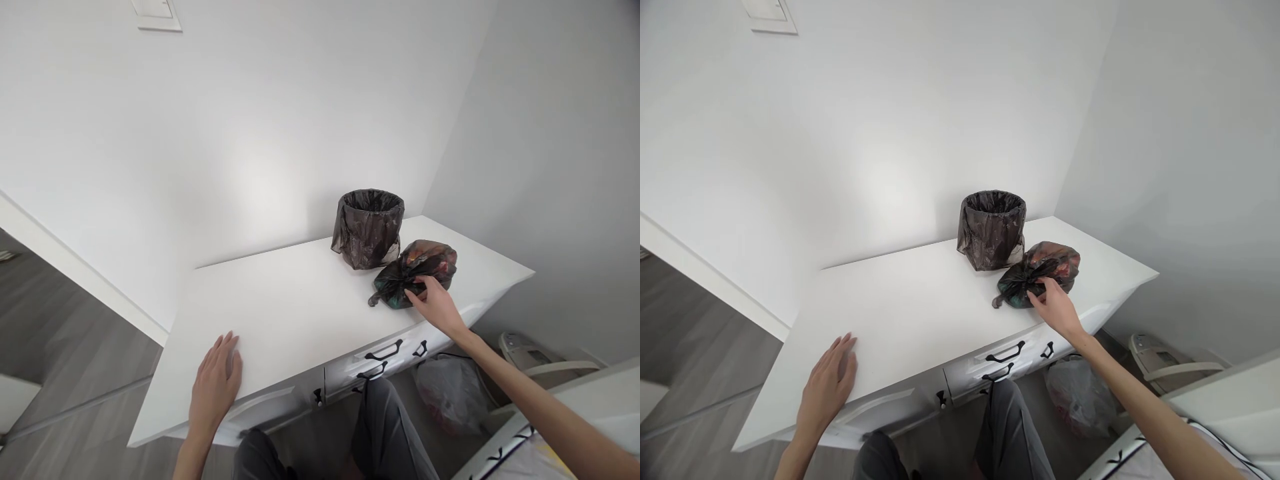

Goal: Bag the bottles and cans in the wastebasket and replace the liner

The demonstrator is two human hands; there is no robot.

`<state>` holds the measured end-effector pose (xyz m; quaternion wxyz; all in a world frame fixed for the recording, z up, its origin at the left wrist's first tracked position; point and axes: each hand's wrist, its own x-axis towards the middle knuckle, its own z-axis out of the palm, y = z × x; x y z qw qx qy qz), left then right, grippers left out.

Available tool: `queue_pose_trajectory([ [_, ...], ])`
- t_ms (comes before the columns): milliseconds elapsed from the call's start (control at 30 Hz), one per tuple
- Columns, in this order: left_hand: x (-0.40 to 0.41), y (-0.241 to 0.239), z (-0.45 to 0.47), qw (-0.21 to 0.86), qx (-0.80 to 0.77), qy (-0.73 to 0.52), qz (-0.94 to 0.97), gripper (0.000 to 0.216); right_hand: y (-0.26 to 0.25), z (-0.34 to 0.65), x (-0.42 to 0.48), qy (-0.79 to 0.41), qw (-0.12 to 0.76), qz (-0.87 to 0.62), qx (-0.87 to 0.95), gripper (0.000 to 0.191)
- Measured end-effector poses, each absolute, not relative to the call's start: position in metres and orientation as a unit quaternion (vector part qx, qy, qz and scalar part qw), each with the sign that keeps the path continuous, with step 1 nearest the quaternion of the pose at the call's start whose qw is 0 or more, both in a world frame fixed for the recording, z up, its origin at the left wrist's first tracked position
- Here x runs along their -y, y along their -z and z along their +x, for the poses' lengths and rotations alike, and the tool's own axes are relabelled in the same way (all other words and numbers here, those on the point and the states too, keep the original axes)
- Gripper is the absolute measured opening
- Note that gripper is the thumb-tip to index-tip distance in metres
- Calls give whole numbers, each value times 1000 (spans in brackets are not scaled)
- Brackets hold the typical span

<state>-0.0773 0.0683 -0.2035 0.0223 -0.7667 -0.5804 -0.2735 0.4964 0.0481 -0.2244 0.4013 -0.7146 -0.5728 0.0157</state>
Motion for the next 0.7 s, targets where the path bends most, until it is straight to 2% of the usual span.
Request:
queue_pose_trajectory([
  [100,-67,201,-76,21,583,285,-761,46,231,462,-53,-19,413,-709,572,44],
  [233,-64,198,-77,20,579,277,-767,45,233,394,-45,-75,424,-673,601,31],
  [400,-61,198,-79,29,574,269,-773,45,230,308,-36,-172,461,-588,642,13],
  [533,-60,200,-79,26,578,274,-768,43,221,263,-48,-211,485,-516,674,8],
  [600,-60,202,-79,23,579,279,-766,42,220,251,-57,-212,514,-494,669,10],
  [700,-61,208,-80,18,582,278,-764,43,226,245,-67,-210,564,-492,630,34],
])
